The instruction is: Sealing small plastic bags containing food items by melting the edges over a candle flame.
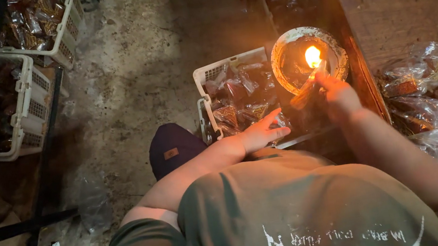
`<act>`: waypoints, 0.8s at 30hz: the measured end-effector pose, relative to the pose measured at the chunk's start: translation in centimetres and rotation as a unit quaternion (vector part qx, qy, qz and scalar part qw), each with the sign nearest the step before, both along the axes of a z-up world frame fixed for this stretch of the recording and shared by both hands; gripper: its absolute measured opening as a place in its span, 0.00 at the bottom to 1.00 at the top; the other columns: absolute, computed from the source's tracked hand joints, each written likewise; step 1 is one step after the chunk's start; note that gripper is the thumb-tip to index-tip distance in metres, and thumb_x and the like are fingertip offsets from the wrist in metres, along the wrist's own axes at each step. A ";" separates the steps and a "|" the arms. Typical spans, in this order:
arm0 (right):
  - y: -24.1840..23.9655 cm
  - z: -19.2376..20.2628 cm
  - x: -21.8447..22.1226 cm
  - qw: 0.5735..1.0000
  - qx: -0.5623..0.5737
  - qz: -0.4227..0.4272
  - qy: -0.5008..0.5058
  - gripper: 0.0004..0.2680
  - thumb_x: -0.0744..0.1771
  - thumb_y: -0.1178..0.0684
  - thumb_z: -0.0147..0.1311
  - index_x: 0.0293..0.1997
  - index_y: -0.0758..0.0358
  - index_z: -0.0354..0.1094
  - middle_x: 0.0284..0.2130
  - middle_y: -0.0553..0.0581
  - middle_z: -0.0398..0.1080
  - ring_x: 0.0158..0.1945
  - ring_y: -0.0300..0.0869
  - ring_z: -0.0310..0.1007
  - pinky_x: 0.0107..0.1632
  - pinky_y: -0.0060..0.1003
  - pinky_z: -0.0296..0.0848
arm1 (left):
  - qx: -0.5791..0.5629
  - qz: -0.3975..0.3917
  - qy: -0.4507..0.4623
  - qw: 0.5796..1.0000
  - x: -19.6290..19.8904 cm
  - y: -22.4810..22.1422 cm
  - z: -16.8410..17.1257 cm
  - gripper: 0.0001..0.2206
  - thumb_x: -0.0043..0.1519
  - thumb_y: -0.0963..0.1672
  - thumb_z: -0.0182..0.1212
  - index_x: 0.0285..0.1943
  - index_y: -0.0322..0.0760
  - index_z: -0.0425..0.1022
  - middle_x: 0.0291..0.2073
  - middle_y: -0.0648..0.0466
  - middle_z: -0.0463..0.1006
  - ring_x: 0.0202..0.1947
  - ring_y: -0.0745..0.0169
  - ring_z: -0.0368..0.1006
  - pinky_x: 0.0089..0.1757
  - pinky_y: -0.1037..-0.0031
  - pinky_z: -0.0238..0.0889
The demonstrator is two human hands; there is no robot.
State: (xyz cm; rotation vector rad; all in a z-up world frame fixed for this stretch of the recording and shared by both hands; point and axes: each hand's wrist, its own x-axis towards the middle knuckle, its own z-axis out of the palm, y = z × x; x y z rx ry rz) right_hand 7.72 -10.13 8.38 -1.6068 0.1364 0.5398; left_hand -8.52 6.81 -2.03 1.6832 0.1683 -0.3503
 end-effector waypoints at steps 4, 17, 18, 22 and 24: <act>-2.5 -3.7 4.9 0.791 -0.289 0.351 -0.409 0.13 0.73 0.61 0.46 0.67 0.71 0.65 0.51 0.74 0.71 0.59 0.63 0.69 0.63 0.45 0.68 | -0.006 -0.002 -0.013 1.000 0.5 -0.4 -0.1 0.36 0.61 0.64 0.61 0.77 0.59 0.58 0.66 0.41 0.69 0.64 0.43 0.68 0.61 0.65 0.65; 0.0 6.8 -11.0 0.962 -0.120 0.237 0.072 0.11 0.63 0.49 0.63 0.38 0.71 0.75 0.26 0.61 0.69 0.32 0.45 0.68 0.41 0.41 0.70 | -0.114 0.141 -0.065 0.981 -0.4 -0.8 0.9 0.18 0.59 0.51 0.73 0.53 0.44 0.77 0.40 0.51 0.81 0.41 0.62 0.78 0.43 0.72 0.76; -0.7 6.6 -10.9 0.946 -0.184 0.263 0.049 0.15 0.64 0.44 0.64 0.39 0.70 0.79 0.27 0.63 0.73 0.31 0.45 0.70 0.40 0.43 0.73 | -0.170 0.126 -0.141 0.967 -0.4 -0.8 1.2 0.15 0.59 0.47 0.75 0.51 0.45 0.76 0.33 0.56 0.81 0.35 0.72 0.75 0.43 0.78 0.73; -5.5 -3.3 -1.3 0.929 -0.231 0.236 -0.167 0.15 0.67 0.34 0.59 0.36 0.54 0.79 0.21 0.54 0.75 0.28 0.41 0.74 0.34 0.36 0.73 | -0.259 0.153 -0.054 0.952 -0.3 -2.0 0.8 0.17 0.66 0.45 0.66 0.59 0.33 0.68 0.32 0.40 0.78 0.17 0.52 0.78 0.16 0.80 0.71; -8.4 0.7 1.2 0.872 -0.262 0.162 -0.381 0.10 0.72 0.46 0.56 0.43 0.61 0.76 0.28 0.67 0.71 0.34 0.57 0.70 0.37 0.47 0.67 | -0.223 0.275 0.056 0.933 0.6 -1.2 -0.3 0.26 0.64 0.48 0.68 0.63 0.30 0.61 0.49 0.30 0.72 0.33 0.43 0.82 0.27 0.70 0.80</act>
